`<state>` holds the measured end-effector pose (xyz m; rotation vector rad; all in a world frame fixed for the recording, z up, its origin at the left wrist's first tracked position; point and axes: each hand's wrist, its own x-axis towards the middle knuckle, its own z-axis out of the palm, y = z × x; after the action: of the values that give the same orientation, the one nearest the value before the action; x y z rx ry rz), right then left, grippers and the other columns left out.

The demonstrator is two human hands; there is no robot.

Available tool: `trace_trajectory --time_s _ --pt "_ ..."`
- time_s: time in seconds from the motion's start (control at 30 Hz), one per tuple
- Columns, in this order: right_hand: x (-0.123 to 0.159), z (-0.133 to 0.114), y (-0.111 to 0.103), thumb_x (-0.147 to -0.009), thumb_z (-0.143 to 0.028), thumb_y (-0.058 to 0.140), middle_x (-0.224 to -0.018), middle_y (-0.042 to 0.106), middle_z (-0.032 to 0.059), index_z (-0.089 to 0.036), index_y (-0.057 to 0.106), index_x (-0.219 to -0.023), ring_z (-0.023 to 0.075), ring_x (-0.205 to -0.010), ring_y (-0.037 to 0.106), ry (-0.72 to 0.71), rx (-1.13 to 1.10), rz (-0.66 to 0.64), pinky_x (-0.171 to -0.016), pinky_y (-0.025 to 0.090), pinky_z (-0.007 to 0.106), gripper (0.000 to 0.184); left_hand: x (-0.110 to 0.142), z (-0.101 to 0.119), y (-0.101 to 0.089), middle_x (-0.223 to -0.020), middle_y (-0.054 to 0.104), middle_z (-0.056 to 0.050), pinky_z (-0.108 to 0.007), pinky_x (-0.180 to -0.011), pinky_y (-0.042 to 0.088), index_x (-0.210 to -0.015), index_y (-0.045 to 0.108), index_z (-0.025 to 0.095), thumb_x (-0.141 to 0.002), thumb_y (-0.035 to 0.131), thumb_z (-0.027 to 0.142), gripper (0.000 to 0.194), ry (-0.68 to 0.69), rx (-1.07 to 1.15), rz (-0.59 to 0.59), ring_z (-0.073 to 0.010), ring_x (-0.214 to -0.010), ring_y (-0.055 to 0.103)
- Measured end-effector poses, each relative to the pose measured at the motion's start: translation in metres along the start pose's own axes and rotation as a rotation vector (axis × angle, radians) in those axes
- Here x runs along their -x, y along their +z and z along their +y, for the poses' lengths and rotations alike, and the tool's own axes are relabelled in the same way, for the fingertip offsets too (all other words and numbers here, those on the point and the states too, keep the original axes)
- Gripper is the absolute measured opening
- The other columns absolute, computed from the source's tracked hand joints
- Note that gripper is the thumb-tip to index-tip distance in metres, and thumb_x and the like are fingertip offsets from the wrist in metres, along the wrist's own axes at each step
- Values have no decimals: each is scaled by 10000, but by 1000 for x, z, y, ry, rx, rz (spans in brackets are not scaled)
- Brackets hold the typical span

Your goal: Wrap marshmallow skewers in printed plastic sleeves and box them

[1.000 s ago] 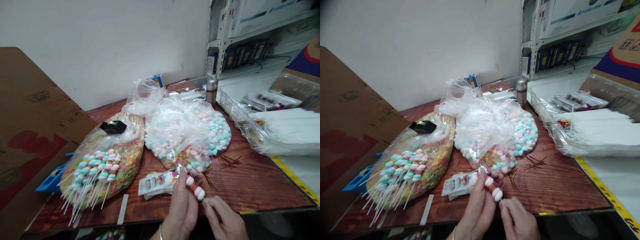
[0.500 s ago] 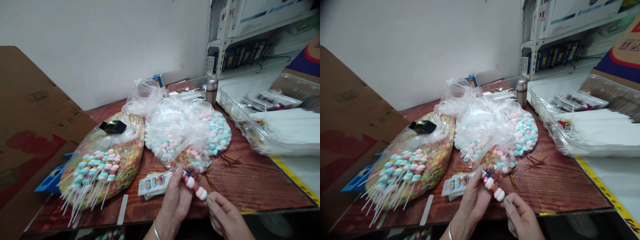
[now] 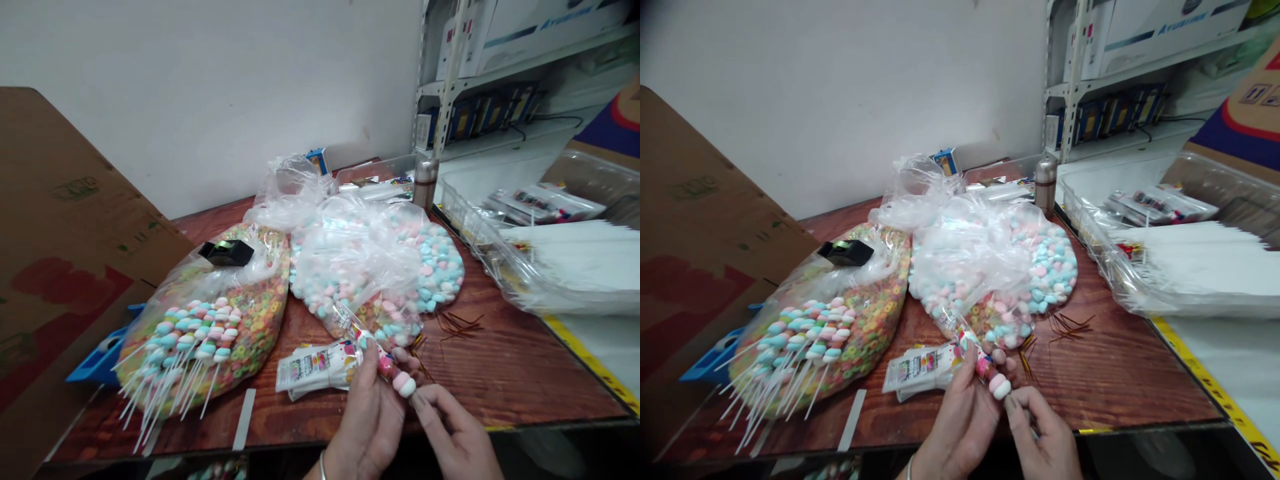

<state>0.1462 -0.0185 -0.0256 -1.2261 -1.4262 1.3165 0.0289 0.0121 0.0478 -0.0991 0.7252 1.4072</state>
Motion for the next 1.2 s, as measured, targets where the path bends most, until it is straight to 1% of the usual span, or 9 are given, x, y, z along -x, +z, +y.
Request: trace_trajectory --time_s 0.1,0.23,0.33,0.47,0.57,0.63,0.77,0.97,1.2 --pt "-5 -6 7 -864 -541 571 -492 394 -74 -205 561 -692 77 -412 350 238 -374 -88 -408 318 183 377 0 -5 -6 -862 659 -78 -284 -764 457 -893 645 123 -882 581 392 278 30 -95 -91 -174 -820 621" --pt "-8 -13 17 -736 -540 728 -643 521 -27 -213 620 -841 116 -569 499 280 -615 87 -531 430 204 360 3 -16 -12 -877 687 -96 -307 -846 440 -891 658 132 -922 523 343 252 40 -270 -160 -196 -907 624" --pt "-10 -16 17 -747 -584 700 -510 347 -99 -209 591 -814 55 -398 287 360 -666 18 -378 252 160 397 3 -17 -16 -993 695 -111 -313 -906 426 -962 666 137 -910 549 325 227 53 -339 -203 -202 -977 617" --pt "-10 -16 11 -809 -626 602 -486 184 -140 -199 528 -728 27 -379 103 371 -587 -90 -354 103 154 441 -5 2 -12 -1088 679 -106 -345 -876 478 -1096 633 169 -887 580 372 296 129 -216 -155 -208 -950 643" --pt "-7 -14 4 -864 -544 571 -541 450 -64 -198 596 -829 75 -433 408 199 -315 -65 -413 342 167 348 -12 19 -7 -925 696 -71 -327 -784 530 -1020 642 159 -832 666 311 242 197 -138 2 -191 -827 670" --pt "-4 -11 -2 -897 -422 562 -740 630 15 -206 640 -928 143 -661 608 -23 -50 -30 -618 481 207 232 -15 26 -5 -851 684 -48 -297 -715 549 -953 640 155 -793 712 267 207 212 -111 92 -178 -776 672" --pt "2 -4 -14 -911 -253 533 -850 690 22 -235 650 -1018 160 -778 674 -342 293 -19 -738 484 203 159 -17 31 -5 -810 665 -37 -287 -676 568 -885 614 150 -775 731 270 200 197 -70 140 -164 -728 667" --pt "2 -16 -17 -964 -370 411 -681 590 -6 -216 578 -769 140 -618 569 -75 165 -188 -598 453 196 299 -16 32 -5 -719 622 -7 -257 -623 563 -834 584 141 -777 729 239 184 202 -58 136 -115 -610 616" --pt "-2 -21 -1 -924 -502 461 -622 486 -23 -197 587 -737 114 -542 424 83 -59 -187 -492 355 202 379 -11 15 -2 -623 516 42 -224 -576 493 -820 547 160 -751 754 303 261 177 -49 83 -75 -522 500"
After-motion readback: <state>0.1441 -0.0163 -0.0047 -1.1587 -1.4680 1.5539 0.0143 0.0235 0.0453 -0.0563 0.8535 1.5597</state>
